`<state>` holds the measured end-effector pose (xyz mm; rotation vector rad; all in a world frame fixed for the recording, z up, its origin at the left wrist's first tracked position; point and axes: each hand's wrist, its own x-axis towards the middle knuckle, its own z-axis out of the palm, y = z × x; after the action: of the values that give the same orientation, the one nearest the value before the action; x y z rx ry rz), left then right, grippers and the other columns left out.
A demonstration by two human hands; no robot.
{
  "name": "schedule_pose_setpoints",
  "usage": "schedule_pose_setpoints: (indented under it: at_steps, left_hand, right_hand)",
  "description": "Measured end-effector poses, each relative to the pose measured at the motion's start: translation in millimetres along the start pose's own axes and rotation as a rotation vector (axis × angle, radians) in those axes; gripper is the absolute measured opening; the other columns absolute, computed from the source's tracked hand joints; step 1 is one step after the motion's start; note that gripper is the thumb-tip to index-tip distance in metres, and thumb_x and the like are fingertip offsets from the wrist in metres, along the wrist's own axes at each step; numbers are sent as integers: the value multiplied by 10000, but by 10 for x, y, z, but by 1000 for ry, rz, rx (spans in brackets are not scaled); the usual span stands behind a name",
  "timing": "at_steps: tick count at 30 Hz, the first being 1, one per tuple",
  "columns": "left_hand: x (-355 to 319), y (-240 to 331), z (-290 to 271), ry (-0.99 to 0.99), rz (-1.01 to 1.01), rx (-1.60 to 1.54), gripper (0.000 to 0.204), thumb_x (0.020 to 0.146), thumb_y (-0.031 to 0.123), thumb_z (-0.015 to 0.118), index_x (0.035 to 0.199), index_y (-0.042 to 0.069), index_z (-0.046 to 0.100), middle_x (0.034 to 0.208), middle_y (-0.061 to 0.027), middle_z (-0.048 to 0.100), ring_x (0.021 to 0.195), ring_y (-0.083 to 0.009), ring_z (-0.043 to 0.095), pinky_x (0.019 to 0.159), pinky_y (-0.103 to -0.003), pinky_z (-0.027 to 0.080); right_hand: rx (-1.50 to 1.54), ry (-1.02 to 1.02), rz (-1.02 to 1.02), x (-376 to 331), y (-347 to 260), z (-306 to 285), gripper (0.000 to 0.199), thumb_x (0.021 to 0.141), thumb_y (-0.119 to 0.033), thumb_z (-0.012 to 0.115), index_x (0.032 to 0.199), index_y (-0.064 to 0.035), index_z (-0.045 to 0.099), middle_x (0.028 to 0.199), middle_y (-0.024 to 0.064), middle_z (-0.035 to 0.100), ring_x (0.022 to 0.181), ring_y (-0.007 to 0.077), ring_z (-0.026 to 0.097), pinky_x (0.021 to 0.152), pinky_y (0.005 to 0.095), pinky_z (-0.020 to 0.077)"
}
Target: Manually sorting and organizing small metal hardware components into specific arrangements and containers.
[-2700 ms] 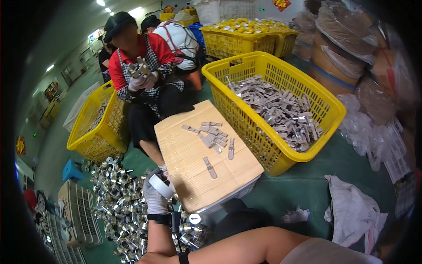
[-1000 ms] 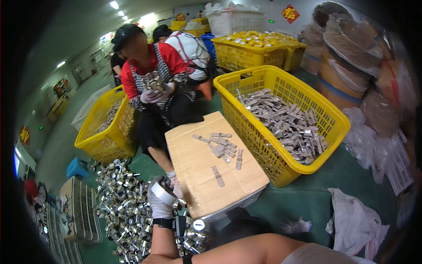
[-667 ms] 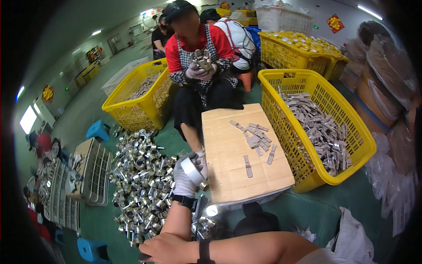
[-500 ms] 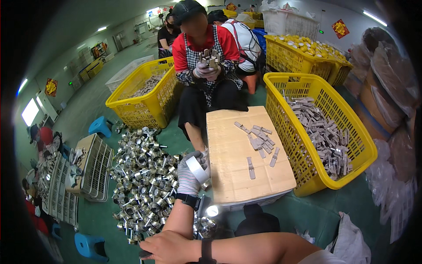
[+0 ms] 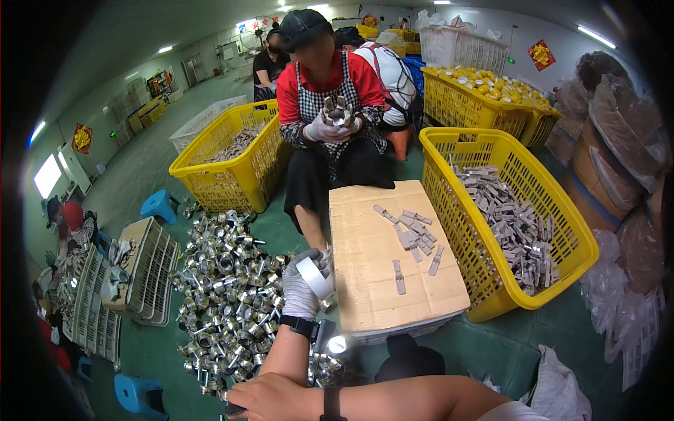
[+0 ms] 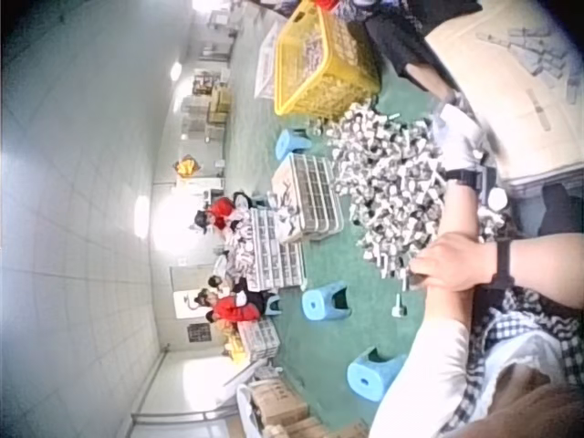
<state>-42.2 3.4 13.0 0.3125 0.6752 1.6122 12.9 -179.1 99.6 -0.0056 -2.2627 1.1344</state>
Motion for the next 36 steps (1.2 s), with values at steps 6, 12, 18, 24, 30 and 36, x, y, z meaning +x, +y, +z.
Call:
schedule_pose_setpoints:
  at_steps: [6, 12, 18, 24, 30, 36]
  left_hand:
    - [-29, 24, 18, -27, -30, -40, 192, 839, 57, 415, 925, -33, 562, 744, -136, 575, 601, -203, 573, 517, -285, 510]
    - [-78, 35, 5, 42, 52, 93, 160, 834, 3, 439, 920, -24, 570, 788, -112, 598, 633, -166, 586, 556, -258, 520]
    - [-198, 29, 119, 25, 89, 323, 184, 779, -63, 539, 952, -12, 578, 844, -84, 614, 684, -133, 594, 615, -235, 523]
    - [-156, 36, 56, 19, 87, 307, 185, 780, -62, 534, 955, -16, 574, 845, -84, 614, 692, -139, 601, 625, -238, 526]
    - [-182, 24, 177, 31, 55, 289, 198, 773, -66, 550, 963, -15, 571, 847, -94, 617, 689, -148, 610, 616, -242, 528]
    - [-102, -56, 83, -25, 65, 293, 220, 771, -64, 553, 984, -10, 572, 868, -104, 615, 693, -154, 609, 603, -248, 525]
  right_hand:
    - [12, 7, -23, 9, -3, 5, 228, 821, -243, 550, 836, -33, 463, 727, 130, 544, 702, 321, 572, 613, 403, 437]
    - [10, 4, -44, 29, 8, 72, 231, 813, -226, 555, 843, -23, 450, 727, 126, 543, 703, 315, 573, 613, 400, 441]
    - [-10, 3, -40, 51, 2, 88, 236, 819, -235, 547, 845, -24, 444, 725, 125, 532, 697, 314, 571, 610, 398, 440]
    - [-23, -27, -22, 60, 5, 83, 256, 824, -259, 542, 838, -25, 441, 719, 124, 532, 697, 314, 571, 607, 398, 438]
    - [-10, 2, -30, 51, 21, 66, 263, 828, -270, 539, 837, -26, 442, 715, 123, 534, 688, 314, 570, 602, 398, 437]
    - [-46, 48, -44, 17, 15, 64, 256, 837, -268, 528, 825, -26, 445, 698, 126, 538, 679, 318, 571, 596, 400, 438]
